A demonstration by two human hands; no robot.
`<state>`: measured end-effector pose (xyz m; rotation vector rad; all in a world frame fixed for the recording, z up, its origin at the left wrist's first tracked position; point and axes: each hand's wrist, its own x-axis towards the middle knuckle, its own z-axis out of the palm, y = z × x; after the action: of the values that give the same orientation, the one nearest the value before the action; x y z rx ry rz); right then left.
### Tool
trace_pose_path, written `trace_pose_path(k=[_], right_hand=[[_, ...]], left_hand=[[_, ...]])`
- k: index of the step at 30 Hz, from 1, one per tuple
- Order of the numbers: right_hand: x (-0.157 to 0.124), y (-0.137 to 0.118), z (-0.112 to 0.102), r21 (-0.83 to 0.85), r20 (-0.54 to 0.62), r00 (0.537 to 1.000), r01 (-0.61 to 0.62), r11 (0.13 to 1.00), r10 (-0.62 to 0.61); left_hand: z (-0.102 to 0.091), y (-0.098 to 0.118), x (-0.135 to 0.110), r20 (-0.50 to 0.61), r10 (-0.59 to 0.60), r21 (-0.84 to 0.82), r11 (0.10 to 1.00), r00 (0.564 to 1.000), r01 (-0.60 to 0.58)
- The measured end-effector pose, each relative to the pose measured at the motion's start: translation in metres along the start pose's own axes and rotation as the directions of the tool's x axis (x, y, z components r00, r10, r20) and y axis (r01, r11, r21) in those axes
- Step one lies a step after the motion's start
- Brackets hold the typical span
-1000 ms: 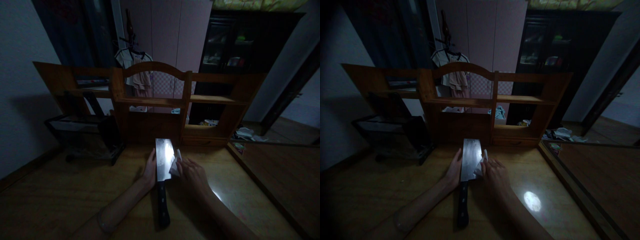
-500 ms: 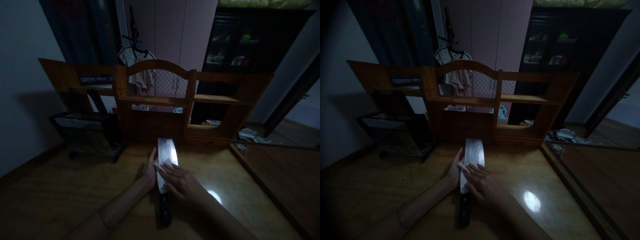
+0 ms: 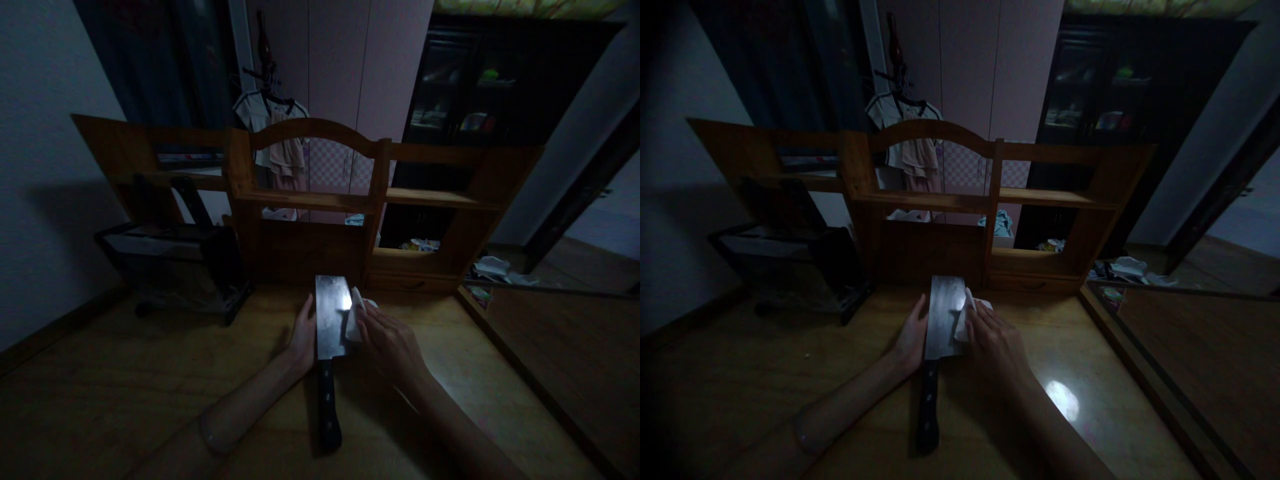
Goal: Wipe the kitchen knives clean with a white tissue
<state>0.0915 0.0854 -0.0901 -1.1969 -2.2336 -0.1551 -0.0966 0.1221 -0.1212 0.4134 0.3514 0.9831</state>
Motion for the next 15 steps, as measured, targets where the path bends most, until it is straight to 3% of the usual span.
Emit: trace_pose_path(k=[4,7,15], right_hand=[[-0.001,-0.010,0.006,0.107,0.065,0.985,0.150,0.983,-0.158],[-0.003,-0.020,0.011,0.184,0.155,0.961,0.198,0.963,-0.227],[-0.004,-0.015,0.017,0.173,0.217,0.960,0.139,0.975,-0.175]], left_hand=[[0.004,-0.001,-0.001,0.016,-0.051,0.001,0.999,0.999,0.051],[0.004,-0.002,-0.001,-0.003,-0.097,0.009,0.995,0.995,0.097],[0.006,-0.002,0.000,0.024,-0.133,0.000,0.991,0.991,0.133]])
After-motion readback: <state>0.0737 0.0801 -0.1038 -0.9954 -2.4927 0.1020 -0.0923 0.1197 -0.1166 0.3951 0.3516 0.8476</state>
